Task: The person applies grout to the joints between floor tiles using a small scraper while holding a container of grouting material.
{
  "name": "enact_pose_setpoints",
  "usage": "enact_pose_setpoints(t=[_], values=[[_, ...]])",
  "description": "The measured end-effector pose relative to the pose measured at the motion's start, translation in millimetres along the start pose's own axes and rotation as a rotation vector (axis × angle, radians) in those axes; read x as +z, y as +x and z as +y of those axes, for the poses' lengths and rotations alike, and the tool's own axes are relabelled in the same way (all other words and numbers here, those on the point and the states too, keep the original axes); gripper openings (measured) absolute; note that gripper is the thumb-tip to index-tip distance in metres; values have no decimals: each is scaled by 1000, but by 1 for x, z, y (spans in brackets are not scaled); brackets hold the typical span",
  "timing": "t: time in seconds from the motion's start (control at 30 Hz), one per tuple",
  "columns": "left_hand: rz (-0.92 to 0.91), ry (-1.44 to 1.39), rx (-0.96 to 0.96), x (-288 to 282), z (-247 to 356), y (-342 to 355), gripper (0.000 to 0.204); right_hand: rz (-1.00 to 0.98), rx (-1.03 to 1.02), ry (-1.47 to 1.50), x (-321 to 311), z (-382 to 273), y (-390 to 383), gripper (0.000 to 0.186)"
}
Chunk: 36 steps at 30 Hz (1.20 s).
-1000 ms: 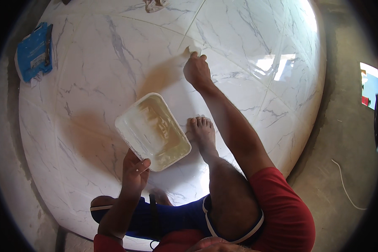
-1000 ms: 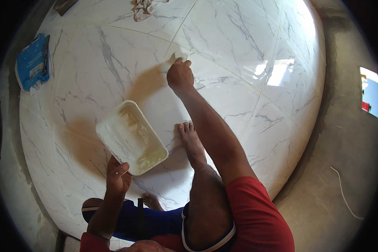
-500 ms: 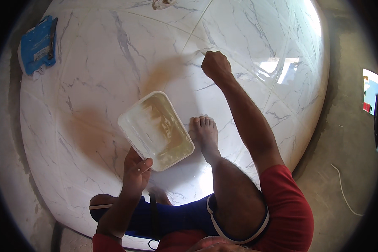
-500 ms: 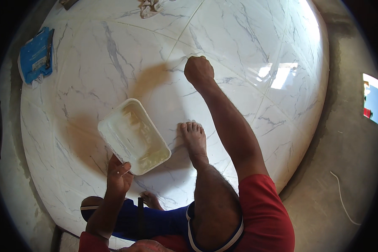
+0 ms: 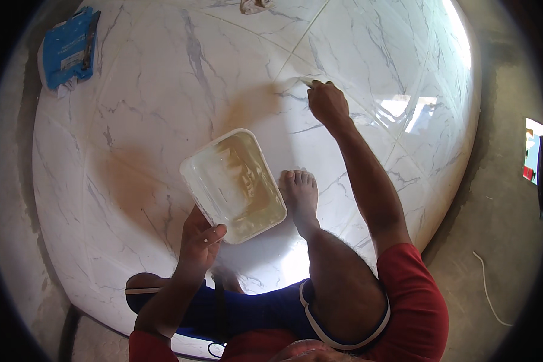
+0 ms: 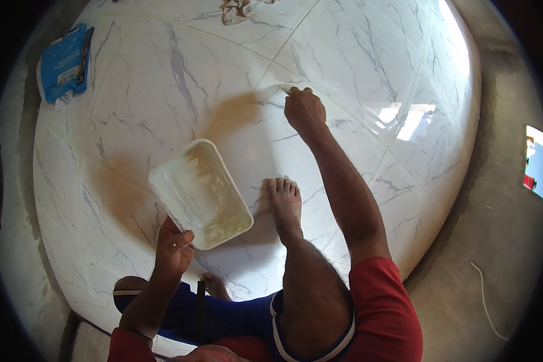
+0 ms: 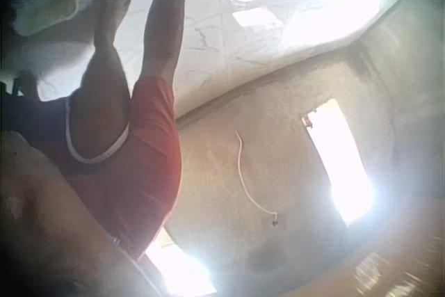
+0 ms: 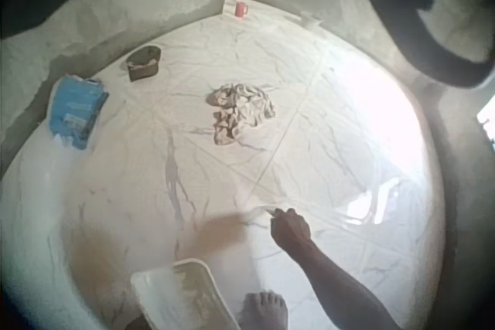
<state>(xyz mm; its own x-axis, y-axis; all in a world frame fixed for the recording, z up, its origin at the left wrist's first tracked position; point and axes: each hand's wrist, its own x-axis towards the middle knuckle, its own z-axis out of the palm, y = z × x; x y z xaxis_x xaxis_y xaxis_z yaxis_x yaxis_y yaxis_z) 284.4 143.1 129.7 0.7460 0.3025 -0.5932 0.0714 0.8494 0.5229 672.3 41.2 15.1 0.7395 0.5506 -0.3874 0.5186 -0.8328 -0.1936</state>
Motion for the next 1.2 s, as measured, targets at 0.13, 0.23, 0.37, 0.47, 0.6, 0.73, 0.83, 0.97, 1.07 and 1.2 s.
enact_pose_setpoints(t=[0.13, 0.23, 0.37, 0.47, 0.6, 0.73, 0.83, 0.97, 1.07, 1.2], values=[[11, -20, 12, -2, -5, 2, 72, 130, 31, 44, -3, 13, 11, 35], [34, -22, -22, -3, -3, 0, 73, 191, 7, 75, 1, 5, 9, 34], [46, 13, -51, -16, -11, -2, 68, 271, -70, 159, 20, 22, 7, 36], [33, 0, -40, -9, -8, -5, 66, 324, -174, 257, 34, 37, 5, 37], [77, -42, -36, -9, -17, -4, 68, 110, -113, 567, 29, 54, -4, 35], [155, -34, -45, -23, -23, -3, 70, -123, -118, 801, -27, 5, -64, 31], [244, 110, -27, -26, -24, 14, 71, -278, -544, 710, -52, -26, -104, 30], [323, 120, -95, -15, -12, 30, 69, -134, -1097, 156, -59, -81, -124, 23], [241, 146, -164, 6, -14, 61, 64, 4, -1095, -250, -59, -86, -115, 15], [229, 72, -186, 12, -12, 80, 64, -91, -1172, -368, -56, -88, -96, 9]])
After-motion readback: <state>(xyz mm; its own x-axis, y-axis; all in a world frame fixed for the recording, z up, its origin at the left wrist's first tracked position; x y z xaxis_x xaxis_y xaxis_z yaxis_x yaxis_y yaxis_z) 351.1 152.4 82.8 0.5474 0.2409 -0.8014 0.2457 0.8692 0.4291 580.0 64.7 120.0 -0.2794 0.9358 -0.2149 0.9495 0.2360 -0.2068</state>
